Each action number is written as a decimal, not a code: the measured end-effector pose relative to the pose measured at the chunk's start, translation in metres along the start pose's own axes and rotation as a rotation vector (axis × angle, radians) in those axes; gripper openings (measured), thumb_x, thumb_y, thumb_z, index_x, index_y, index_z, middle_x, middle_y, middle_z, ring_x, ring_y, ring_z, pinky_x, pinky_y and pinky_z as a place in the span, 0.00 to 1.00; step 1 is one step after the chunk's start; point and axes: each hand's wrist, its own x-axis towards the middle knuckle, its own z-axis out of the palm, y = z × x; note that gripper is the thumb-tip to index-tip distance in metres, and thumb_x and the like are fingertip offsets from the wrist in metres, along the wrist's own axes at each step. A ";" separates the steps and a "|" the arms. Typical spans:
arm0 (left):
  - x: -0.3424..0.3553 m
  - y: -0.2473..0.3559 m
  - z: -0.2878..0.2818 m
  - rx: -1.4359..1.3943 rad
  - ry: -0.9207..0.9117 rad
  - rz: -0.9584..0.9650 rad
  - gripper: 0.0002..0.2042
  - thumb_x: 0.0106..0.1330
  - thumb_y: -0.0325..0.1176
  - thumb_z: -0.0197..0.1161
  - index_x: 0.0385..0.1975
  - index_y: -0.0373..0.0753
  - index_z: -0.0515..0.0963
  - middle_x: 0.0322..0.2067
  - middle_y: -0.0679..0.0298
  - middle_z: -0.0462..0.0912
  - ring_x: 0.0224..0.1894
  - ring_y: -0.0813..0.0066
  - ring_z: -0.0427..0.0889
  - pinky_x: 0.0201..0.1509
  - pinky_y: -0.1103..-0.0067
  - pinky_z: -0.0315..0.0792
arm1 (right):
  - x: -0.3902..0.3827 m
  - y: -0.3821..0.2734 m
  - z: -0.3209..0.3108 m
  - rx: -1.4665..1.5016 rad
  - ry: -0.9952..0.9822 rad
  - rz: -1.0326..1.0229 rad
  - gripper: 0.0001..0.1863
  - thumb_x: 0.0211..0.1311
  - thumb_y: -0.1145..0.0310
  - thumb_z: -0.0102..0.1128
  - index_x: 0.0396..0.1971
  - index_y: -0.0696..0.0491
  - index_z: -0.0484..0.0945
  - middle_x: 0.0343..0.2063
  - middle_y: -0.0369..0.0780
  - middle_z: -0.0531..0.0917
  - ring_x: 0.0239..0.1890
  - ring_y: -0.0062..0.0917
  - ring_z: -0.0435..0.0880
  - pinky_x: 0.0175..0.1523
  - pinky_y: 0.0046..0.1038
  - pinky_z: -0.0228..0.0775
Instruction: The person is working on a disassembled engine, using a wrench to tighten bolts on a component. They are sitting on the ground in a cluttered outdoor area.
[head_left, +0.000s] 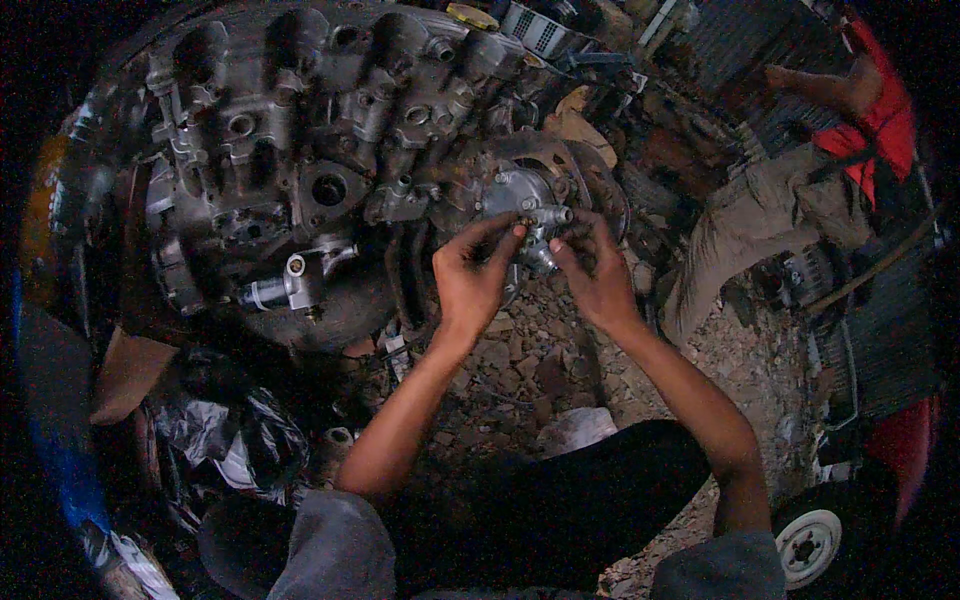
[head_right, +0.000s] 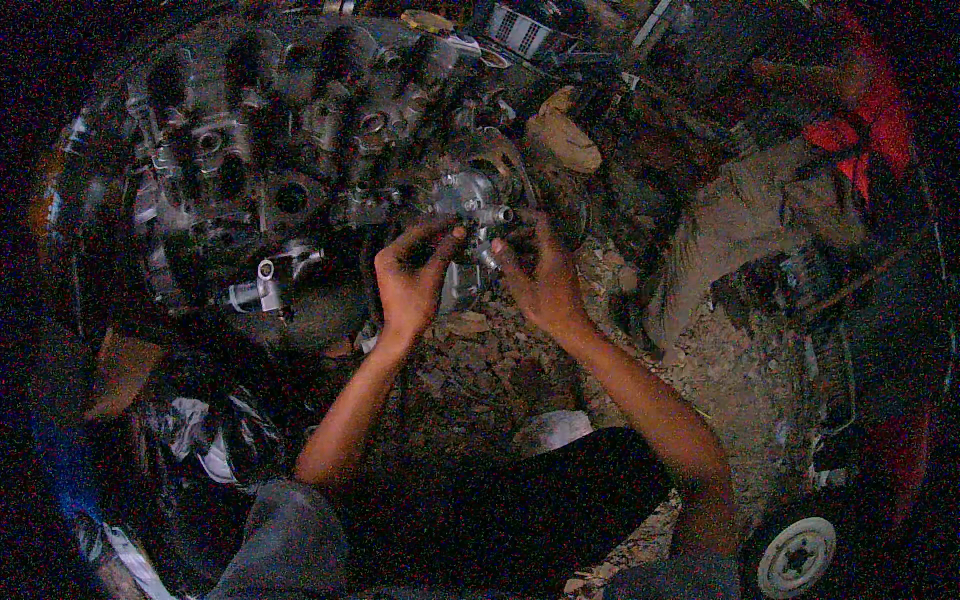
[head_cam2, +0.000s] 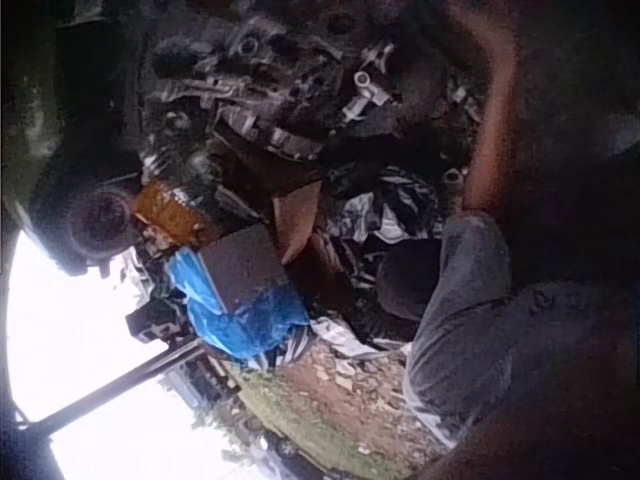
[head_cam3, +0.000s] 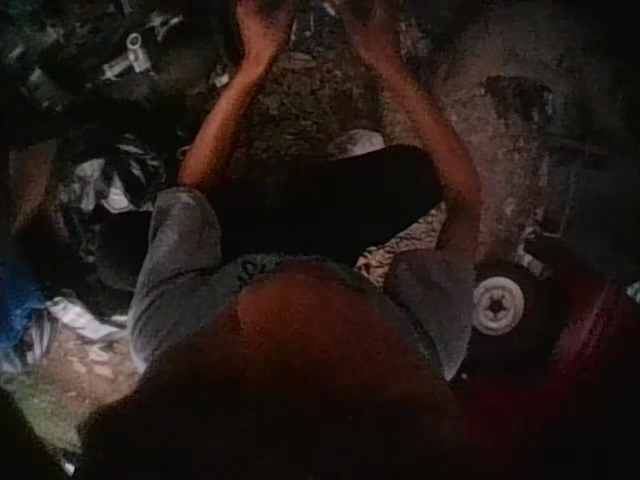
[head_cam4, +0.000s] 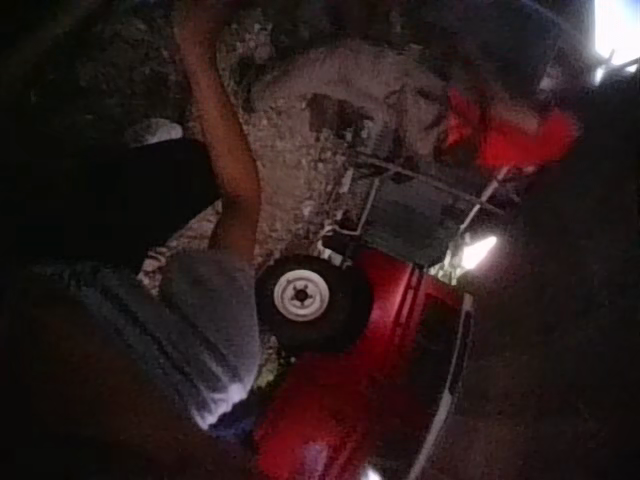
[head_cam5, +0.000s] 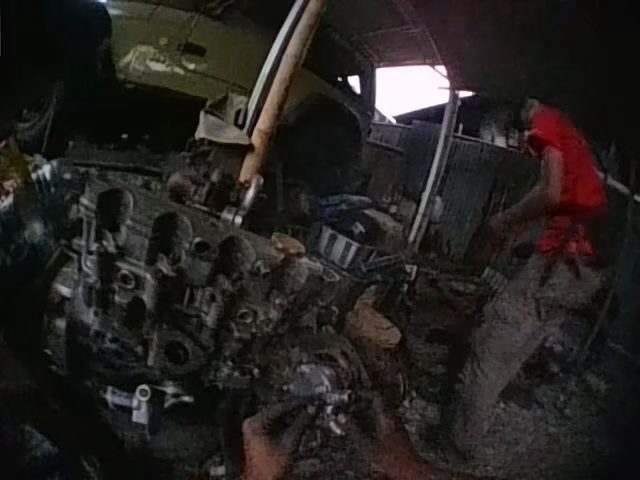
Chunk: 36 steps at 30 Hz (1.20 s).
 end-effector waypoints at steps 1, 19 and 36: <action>0.001 0.001 0.001 0.013 -0.003 0.021 0.09 0.58 0.30 0.65 0.35 0.32 0.81 0.34 0.57 0.84 0.35 0.78 0.81 0.42 0.81 0.72 | -0.001 0.002 -0.001 -0.041 0.017 -0.014 0.23 0.62 0.61 0.57 0.52 0.54 0.63 0.36 0.41 0.79 0.40 0.25 0.78 0.45 0.27 0.70; 0.006 0.001 0.002 0.098 -0.044 0.275 0.14 0.56 0.23 0.64 0.43 0.34 0.75 0.36 0.56 0.84 0.39 0.72 0.84 0.42 0.80 0.75 | 0.000 0.013 0.005 -0.173 0.108 -0.181 0.20 0.62 0.64 0.57 0.50 0.55 0.64 0.36 0.42 0.79 0.39 0.25 0.79 0.44 0.27 0.70; 0.004 -0.001 0.009 0.034 0.031 0.208 0.11 0.55 0.24 0.66 0.38 0.32 0.77 0.34 0.57 0.84 0.36 0.74 0.84 0.41 0.80 0.76 | 0.000 0.006 0.001 -0.036 -0.010 -0.029 0.30 0.61 0.53 0.55 0.56 0.58 0.62 0.47 0.53 0.75 0.52 0.44 0.74 0.57 0.38 0.64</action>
